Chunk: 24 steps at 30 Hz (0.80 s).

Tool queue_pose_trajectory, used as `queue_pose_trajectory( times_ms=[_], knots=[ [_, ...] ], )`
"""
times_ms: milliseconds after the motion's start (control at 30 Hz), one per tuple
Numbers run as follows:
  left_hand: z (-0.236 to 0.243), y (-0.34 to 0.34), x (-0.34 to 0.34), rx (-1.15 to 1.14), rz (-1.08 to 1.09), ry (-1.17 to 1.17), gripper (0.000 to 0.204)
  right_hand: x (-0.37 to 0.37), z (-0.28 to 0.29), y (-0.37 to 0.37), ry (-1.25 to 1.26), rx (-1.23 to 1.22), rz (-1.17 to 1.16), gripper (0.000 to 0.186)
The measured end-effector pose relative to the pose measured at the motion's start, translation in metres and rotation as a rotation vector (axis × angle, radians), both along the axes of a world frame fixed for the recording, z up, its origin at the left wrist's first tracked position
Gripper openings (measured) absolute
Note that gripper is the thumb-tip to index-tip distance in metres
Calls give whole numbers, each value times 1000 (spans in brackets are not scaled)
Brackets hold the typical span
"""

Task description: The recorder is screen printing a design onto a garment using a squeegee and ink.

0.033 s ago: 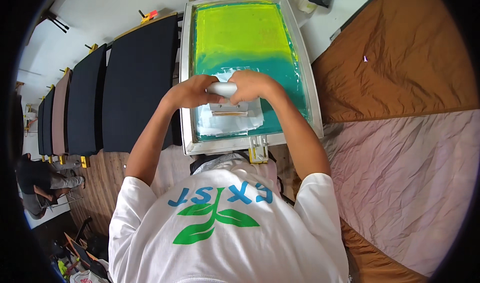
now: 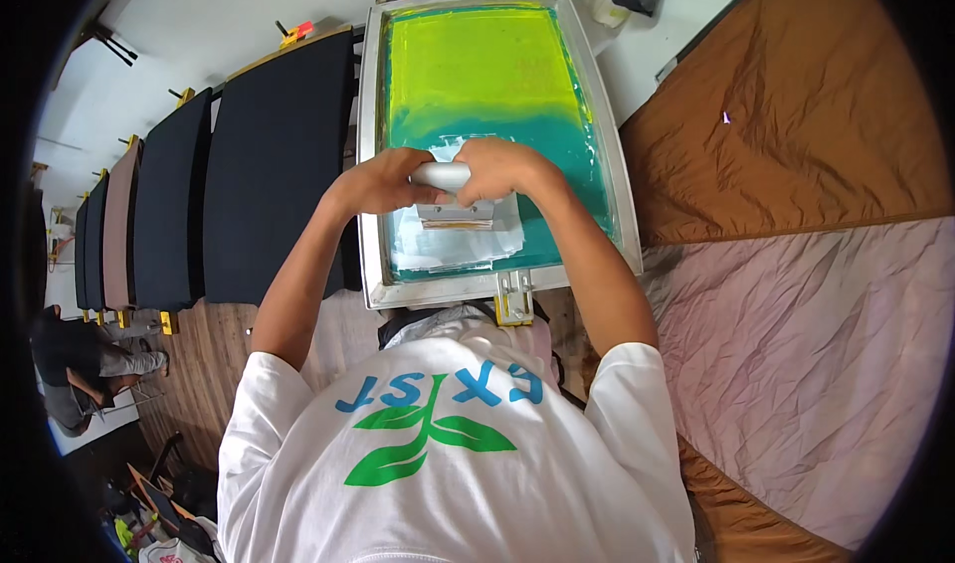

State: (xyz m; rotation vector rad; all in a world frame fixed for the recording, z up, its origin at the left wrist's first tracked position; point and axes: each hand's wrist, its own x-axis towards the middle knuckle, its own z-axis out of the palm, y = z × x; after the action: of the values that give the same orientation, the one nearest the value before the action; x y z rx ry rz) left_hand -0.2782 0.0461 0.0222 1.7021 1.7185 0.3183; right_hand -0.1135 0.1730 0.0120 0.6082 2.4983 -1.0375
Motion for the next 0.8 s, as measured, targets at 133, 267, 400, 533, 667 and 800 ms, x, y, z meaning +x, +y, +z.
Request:
queue_pose_trajectory(
  times_ms=[133,267,400,533,667,800],
  knots=[
    [-17,-6,1,107,-11,-83,40,7,-4,-13,92,154,-28,29],
    [-12,-16,9,121,24,-160,32,23,0,-53,178,292,-157,27],
    [-22,-48,19,318,42,-123,34,24,-11,-97,252,390,-263,24],
    [-43,-103,57,283,164,28,58,46,-40,-141,473,486,-300,31],
    [-55,-128,84,441,226,64,61,59,-49,-164,466,510,-334,41],
    [-40,-128,86,453,318,36,63,47,-44,-154,501,546,-300,34]
  ],
)
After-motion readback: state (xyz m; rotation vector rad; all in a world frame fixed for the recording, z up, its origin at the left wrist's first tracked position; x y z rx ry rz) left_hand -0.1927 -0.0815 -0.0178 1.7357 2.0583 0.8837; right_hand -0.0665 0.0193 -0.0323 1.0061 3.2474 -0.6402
